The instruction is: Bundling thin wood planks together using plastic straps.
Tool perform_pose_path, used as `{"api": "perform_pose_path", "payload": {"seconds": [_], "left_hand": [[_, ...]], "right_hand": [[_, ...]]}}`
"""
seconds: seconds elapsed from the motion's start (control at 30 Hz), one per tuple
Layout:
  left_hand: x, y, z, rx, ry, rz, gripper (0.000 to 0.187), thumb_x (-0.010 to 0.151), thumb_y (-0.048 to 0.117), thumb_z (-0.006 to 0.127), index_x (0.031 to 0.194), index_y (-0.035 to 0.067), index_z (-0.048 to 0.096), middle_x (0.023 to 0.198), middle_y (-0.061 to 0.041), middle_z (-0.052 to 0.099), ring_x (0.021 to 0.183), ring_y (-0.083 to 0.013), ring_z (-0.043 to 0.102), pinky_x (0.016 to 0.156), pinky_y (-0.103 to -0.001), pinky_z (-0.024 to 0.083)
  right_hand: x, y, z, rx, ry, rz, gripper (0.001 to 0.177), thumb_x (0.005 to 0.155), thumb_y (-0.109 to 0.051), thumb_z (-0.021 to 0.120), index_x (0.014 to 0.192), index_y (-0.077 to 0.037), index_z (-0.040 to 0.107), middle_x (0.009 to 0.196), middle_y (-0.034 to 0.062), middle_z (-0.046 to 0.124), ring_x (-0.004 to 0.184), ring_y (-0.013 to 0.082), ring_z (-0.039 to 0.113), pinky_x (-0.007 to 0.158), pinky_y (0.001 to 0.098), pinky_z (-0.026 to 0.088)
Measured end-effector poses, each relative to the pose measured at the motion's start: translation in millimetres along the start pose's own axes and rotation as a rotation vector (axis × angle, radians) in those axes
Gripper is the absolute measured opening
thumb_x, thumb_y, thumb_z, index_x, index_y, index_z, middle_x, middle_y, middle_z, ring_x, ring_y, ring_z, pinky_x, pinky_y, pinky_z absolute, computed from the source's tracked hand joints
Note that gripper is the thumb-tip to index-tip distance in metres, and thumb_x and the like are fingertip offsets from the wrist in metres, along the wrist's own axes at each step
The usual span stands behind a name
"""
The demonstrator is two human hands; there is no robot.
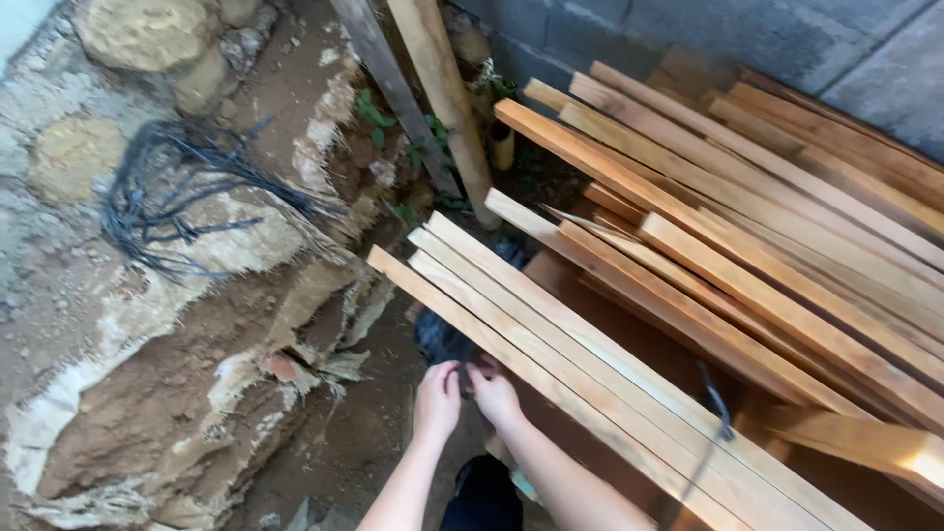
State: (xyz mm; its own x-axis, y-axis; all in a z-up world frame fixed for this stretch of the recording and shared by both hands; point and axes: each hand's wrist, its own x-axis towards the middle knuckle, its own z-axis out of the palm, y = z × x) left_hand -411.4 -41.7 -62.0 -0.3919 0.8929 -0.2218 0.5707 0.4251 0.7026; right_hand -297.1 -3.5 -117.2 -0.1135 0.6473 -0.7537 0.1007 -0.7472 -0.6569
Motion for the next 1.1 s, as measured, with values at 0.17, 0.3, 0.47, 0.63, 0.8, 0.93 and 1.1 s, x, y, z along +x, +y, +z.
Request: {"api": "perform_pose_path", "payload": {"seconds": [0.17, 0.3, 0.47, 0.63, 0.8, 0.93, 1.1], "left_hand": [[48, -34, 8, 0.240, -0.102, 0.154, 0.023, 0.095, 0.020, 0.058, 0.114, 0.020, 0.073, 0.107, -0.009, 0.069, 0.109, -0.0304, 0.069, 0.091, -0.040, 0.059], [59, -7, -1, 0.313, -0.210, 0.092, 0.024, 0.091, 0.024, 0.062, 0.109, 0.016, 0.075, 0.106, -0.013, 0.069, 0.110, -0.0339, 0.068, 0.091, -0.043, 0.059], [64, -3, 4, 0.348, -0.271, -0.044, 0.030, 0.085, 0.030, 0.070, 0.113, 0.020, 0.076, 0.113, -0.013, 0.068, 0.115, -0.0346, 0.066, 0.093, -0.046, 0.060], [66, -6, 16, 0.457, -0.263, -0.066, 0.031, 0.084, 0.028, 0.072, 0.115, 0.028, 0.076, 0.129, -0.013, 0.065, 0.122, -0.0365, 0.062, 0.099, -0.046, 0.057], [73, -37, 40, 0.480, -0.210, -0.062, 0.032, 0.082, 0.031, 0.076, 0.115, 0.031, 0.073, 0.140, -0.012, 0.061, 0.131, -0.0386, 0.058, 0.102, -0.047, 0.055], [70, -60, 56, 0.522, -0.212, -0.052, 0.031, 0.091, 0.022, 0.065, 0.121, 0.026, 0.073, 0.139, -0.016, 0.062, 0.129, -0.0394, 0.059, 0.101, -0.046, 0.056], [22, -26, 50, 0.491, 0.124, -0.009, 0.028, 0.082, 0.037, 0.071, 0.107, 0.025, 0.072, 0.121, -0.006, 0.066, 0.117, -0.0337, 0.063, 0.089, -0.052, 0.058]], "right_hand": [[95, 83, 48, -0.097, 0.425, -0.098, 0.029, 0.085, -0.029, 0.083, 0.105, -0.009, 0.079, 0.087, 0.0115, 0.080, 0.073, 0.0233, 0.078, 0.058, 0.0297, 0.063], [96, 79, 34, -0.033, 0.420, 0.113, 0.021, 0.088, -0.030, 0.078, 0.095, -0.011, 0.082, 0.085, 0.0059, 0.080, 0.073, 0.0174, 0.078, 0.062, 0.0278, 0.062], [48, 52, 21, 0.148, 0.449, 0.109, 0.022, 0.085, -0.023, 0.076, 0.099, -0.006, 0.079, 0.086, 0.0126, 0.077, 0.078, 0.0247, 0.078, 0.065, 0.0315, 0.062], [26, 37, -2, -0.009, 0.424, 0.218, 0.032, 0.085, -0.041, 0.067, 0.083, -0.013, 0.082, 0.077, 0.0107, 0.078, 0.087, 0.0265, 0.078, 0.078, 0.0410, 0.059], [-74, -52, -39, -0.791, -0.023, -0.081, 0.046, 0.102, -0.058, 0.046, 0.112, -0.022, 0.073, 0.107, 0.0115, 0.077, 0.113, 0.0333, 0.070, 0.096, 0.0496, 0.056], [-129, -111, -87, -0.946, -0.154, -0.238, 0.041, 0.098, -0.053, 0.056, 0.106, -0.017, 0.073, 0.102, 0.0186, 0.076, 0.108, 0.0410, 0.071, 0.093, 0.0524, 0.056], [-175, -152, -177, -1.088, -0.189, -0.314, 0.026, 0.098, -0.038, 0.061, 0.107, -0.019, 0.076, 0.099, 0.0123, 0.079, 0.102, 0.0372, 0.073, 0.091, 0.0498, 0.058]]}}
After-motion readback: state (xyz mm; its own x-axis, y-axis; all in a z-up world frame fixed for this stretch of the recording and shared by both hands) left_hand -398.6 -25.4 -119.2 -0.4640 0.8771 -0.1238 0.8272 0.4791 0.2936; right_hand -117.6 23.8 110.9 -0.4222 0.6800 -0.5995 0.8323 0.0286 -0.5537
